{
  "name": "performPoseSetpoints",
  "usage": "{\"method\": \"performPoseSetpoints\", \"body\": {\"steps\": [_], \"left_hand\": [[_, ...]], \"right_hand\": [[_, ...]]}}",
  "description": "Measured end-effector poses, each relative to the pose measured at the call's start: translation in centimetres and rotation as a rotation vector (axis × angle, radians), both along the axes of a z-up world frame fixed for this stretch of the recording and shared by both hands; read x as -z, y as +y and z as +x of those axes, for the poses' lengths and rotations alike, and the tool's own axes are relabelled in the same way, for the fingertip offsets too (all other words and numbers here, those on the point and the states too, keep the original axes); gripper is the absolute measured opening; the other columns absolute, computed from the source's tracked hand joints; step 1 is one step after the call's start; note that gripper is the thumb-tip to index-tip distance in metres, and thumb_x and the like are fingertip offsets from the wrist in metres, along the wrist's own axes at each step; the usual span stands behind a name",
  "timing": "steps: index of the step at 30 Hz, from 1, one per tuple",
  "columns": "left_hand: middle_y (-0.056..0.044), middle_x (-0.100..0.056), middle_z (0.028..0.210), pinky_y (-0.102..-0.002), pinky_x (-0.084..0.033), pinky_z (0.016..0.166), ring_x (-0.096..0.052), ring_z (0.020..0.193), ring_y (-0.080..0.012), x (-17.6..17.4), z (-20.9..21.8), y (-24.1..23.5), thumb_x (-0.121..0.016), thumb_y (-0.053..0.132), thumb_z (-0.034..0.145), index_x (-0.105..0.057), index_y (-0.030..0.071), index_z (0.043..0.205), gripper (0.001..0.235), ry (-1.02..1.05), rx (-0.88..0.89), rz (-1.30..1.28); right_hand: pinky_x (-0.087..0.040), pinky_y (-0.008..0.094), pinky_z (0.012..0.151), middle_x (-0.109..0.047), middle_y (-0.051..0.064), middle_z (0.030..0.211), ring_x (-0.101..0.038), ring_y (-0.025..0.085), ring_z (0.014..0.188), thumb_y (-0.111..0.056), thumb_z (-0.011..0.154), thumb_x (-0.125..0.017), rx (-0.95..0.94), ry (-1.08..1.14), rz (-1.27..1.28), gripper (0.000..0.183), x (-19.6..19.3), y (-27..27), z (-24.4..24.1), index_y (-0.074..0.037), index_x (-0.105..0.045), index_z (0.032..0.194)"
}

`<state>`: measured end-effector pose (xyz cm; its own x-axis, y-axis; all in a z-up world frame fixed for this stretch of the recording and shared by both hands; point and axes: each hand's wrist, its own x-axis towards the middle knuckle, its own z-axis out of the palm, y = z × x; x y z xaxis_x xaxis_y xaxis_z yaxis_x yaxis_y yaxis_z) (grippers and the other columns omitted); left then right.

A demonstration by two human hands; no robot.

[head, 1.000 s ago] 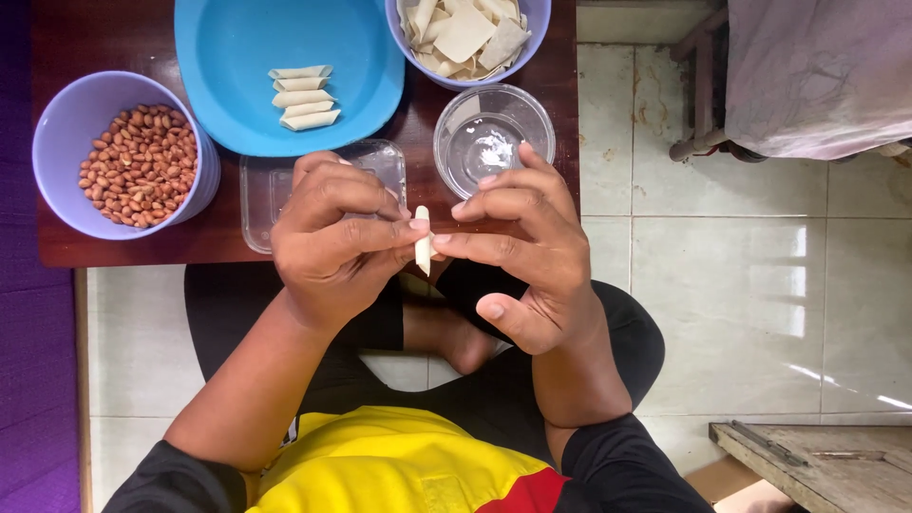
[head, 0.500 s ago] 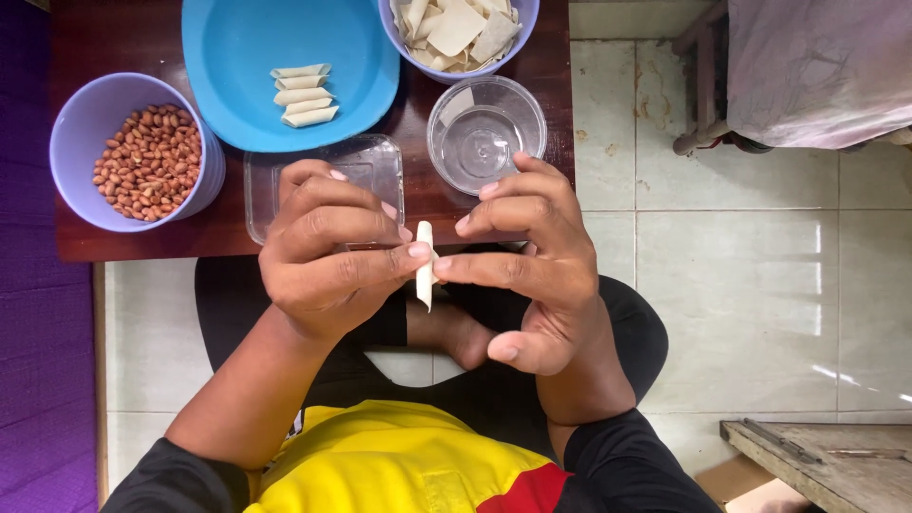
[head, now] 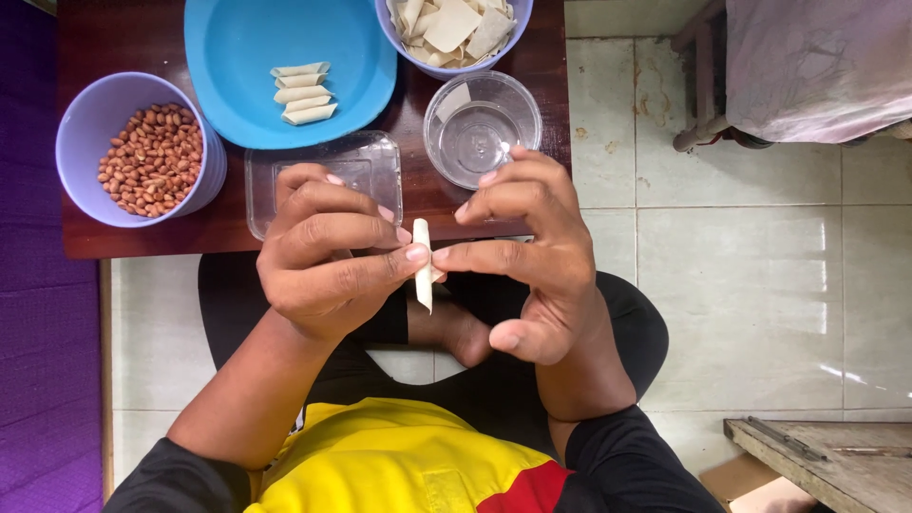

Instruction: The person sits on the floor and wraps peanuts in thin, white, square sheets. They pick up a sheet, place a peanut in the center, and fold the sheet into a small packet, placing the finished items into a blue tray.

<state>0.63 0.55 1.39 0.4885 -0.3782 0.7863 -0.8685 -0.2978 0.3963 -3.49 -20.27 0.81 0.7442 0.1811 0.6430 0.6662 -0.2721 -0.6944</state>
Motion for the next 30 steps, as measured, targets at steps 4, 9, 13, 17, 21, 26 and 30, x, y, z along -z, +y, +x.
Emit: {"method": "performPoseSetpoints", "body": {"steps": [4, 9, 13, 17, 21, 26, 30], "left_hand": [[0.002, -0.069, 0.088, -0.043, -0.04, 0.1, -0.064, 0.089, -0.0172, 0.1, -0.2, 0.1, -0.088, 0.005, 0.079, -0.078, 0.018, 0.081, 0.017, 0.023, -0.008, -0.004], [0.002, -0.07, 0.088, -0.043, -0.041, 0.099, -0.064, 0.088, -0.0176, 0.3, -0.2, -0.1, -0.09, 0.008, 0.077, -0.078, 0.017, 0.082, 0.016, 0.029, -0.014, -0.025], [0.001, -0.07, 0.088, -0.044, -0.04, 0.101, -0.065, 0.088, -0.0177, 0.7, 0.1, -0.1, -0.088, 0.005, 0.079, -0.078, 0.017, 0.081, 0.016, 0.048, -0.004, -0.036], [0.001, -0.069, 0.086, -0.042, -0.042, 0.096, -0.064, 0.086, -0.0173, 1.0, 0.5, -0.5, -0.089, 0.004, 0.077, -0.077, 0.015, 0.077, 0.017, 0.047, 0.004, -0.057], [0.002, -0.069, 0.085, -0.043, -0.042, 0.098, -0.064, 0.087, -0.0171, 1.5, 0.6, -0.5, -0.089, 0.004, 0.076, -0.078, 0.016, 0.077, 0.016, 0.076, -0.004, -0.072], [0.001, -0.069, 0.086, -0.041, -0.042, 0.093, -0.065, 0.086, -0.0186, 2.2, 1.3, -1.3, -0.088, 0.005, 0.077, -0.076, 0.014, 0.081, 0.016, 0.077, 0.055, -0.101], [-0.003, -0.071, 0.081, -0.044, -0.046, 0.082, -0.066, 0.074, -0.0233, 4.3, 2.9, -2.7, -0.08, 0.015, 0.093, -0.081, 0.015, 0.079, 0.014, -0.027, 0.168, -0.327]], "right_hand": [[-0.031, 0.057, 0.127, -0.062, 0.006, 0.107, -0.054, 0.027, 0.117, -0.067, 0.094, -0.034, 0.001, -0.009, 0.009, 0.068, 0.5, 0.0, -0.4, -0.016, -0.078, 0.098], [-0.031, 0.058, 0.121, -0.061, 0.012, 0.112, -0.049, 0.033, 0.117, -0.061, 0.09, -0.04, -0.013, -0.016, 0.0, 0.066, 0.2, 0.0, 0.2, -0.008, -0.079, 0.099], [-0.033, 0.058, 0.126, -0.062, 0.006, 0.107, -0.053, 0.027, 0.116, -0.07, 0.095, -0.032, 0.002, 0.042, 0.022, 0.072, 0.3, 0.1, -0.2, -0.015, -0.078, 0.094], [-0.032, 0.057, 0.12, -0.06, 0.011, 0.11, -0.049, 0.031, 0.118, -0.064, 0.093, -0.035, 0.003, 0.016, -0.009, 0.071, 0.1, 0.0, 0.3, -0.009, -0.08, 0.095], [-0.037, 0.055, 0.121, -0.063, 0.006, 0.104, -0.053, 0.026, 0.113, -0.068, 0.095, -0.034, 0.027, 0.021, 0.006, 0.07, 0.7, 0.1, 0.2, -0.015, -0.079, 0.094], [-0.038, 0.056, 0.115, -0.06, 0.012, 0.109, -0.048, 0.032, 0.116, -0.064, 0.093, -0.038, 0.021, 0.031, 0.007, 0.069, 1.5, -0.5, 0.7, -0.008, -0.079, 0.095], [-0.041, 0.053, 0.112, -0.068, 0.01, 0.098, -0.056, 0.03, 0.106, -0.047, 0.107, -0.043, 0.131, -0.074, 0.098, 0.059, 1.0, 0.4, 0.7, -0.012, -0.084, 0.08]]}}
